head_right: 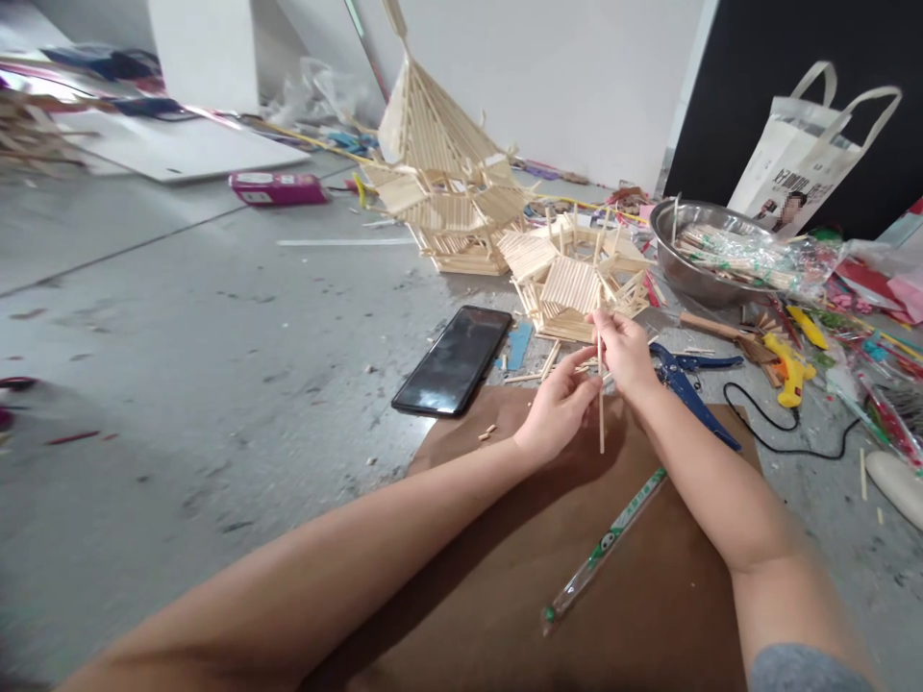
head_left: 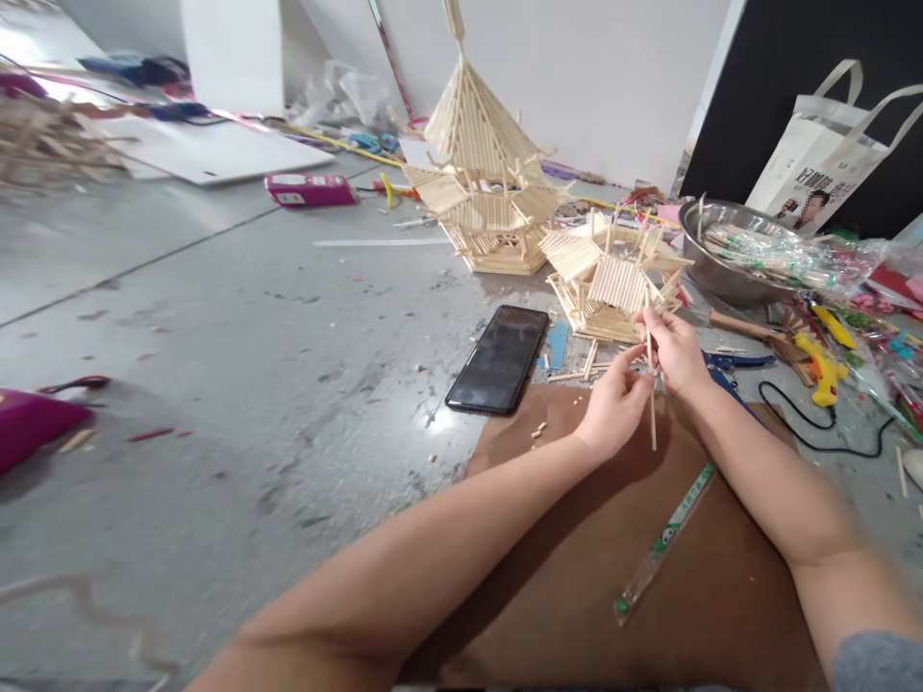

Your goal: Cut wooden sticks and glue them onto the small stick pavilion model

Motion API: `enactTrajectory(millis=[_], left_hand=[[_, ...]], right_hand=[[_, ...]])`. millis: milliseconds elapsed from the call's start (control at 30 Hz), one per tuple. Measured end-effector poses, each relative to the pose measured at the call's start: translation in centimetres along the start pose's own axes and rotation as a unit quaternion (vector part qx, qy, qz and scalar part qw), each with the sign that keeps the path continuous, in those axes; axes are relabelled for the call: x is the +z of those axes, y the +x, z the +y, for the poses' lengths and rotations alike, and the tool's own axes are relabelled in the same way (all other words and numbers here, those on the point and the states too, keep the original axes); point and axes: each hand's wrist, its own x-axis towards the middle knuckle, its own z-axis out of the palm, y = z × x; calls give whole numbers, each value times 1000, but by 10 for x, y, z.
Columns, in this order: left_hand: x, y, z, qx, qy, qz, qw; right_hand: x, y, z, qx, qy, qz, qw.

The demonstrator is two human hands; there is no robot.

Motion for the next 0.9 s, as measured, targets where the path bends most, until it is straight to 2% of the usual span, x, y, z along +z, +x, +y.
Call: enactTrajectory(millis=[100,267,533,900], left_hand=[[-1,3,0,1,2,12,1000],[-3,5,1,-39,22,-28,999],[-8,11,1,1,59,3,998],[-11,12,5,-5,56,-32,998]], right_hand=[[2,1,0,-2,12,21,1000],[5,2,0,1,24,23,999],[3,0,0,-4,-10,21,1000],[-1,1,-1,13,-37,7,999]])
